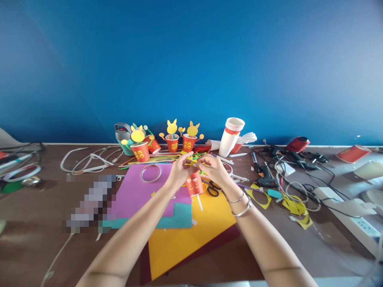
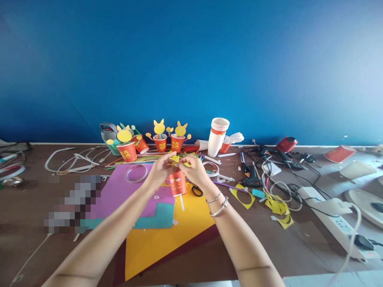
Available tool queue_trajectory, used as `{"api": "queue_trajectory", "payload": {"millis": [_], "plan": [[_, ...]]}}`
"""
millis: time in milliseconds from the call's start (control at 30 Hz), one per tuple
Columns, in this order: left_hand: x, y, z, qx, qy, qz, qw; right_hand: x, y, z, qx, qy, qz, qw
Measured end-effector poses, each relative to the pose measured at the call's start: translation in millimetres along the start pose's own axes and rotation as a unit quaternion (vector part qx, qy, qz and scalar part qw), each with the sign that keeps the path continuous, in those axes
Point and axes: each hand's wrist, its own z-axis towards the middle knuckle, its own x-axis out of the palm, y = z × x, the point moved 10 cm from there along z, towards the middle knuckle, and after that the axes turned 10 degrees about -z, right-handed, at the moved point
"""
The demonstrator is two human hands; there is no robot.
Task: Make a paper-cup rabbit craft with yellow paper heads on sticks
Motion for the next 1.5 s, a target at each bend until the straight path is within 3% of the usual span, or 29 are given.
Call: {"api": "queue_trajectory", "payload": {"millis": [367, 733, 800, 967, 1133, 1367, 1500], "plan": [[3.9, -2.7, -2.5, -0.001, 0.002, 0.007, 1.0, -2.3, 3.0, -1.8, -0.014, -0.044, -0.073, 0.996], [-3.2, -13.1, -1.5, 0.055, -0.021, 0.001, 0.998, -14.7, 27.9, -13.4, -0.061, -0.129, -0.223, 0.964], [-4.7, -16.4, -2.1, 0.061, -0.025, 0.015, 0.998, -19.0, 24.2, -13.2, -0.042, -0.136, -0.205, 0.968], [-2.1, -18.7, -3.6, 0.051, -0.014, 0.021, 0.998, -10.8, 14.1, -4.7, -0.031, -0.062, -0.101, 0.993], [-1.4, -15.5, -3.3, 0.03, -0.014, -0.027, 0.999, -13.3, 19.2, -5.1, -0.057, -0.085, -0.059, 0.993], [1.5, -34.1, -6.3, 0.084, 0.005, 0.035, 0.996, -0.6, 7.1, -3.8, -0.001, -0.027, -0.013, 1.0], [-0.2, -22.1, -2.9, 0.03, 0.004, 0.01, 1.0, -6.3, 10.5, -4.9, -0.017, -0.053, 0.0, 0.998]]}}
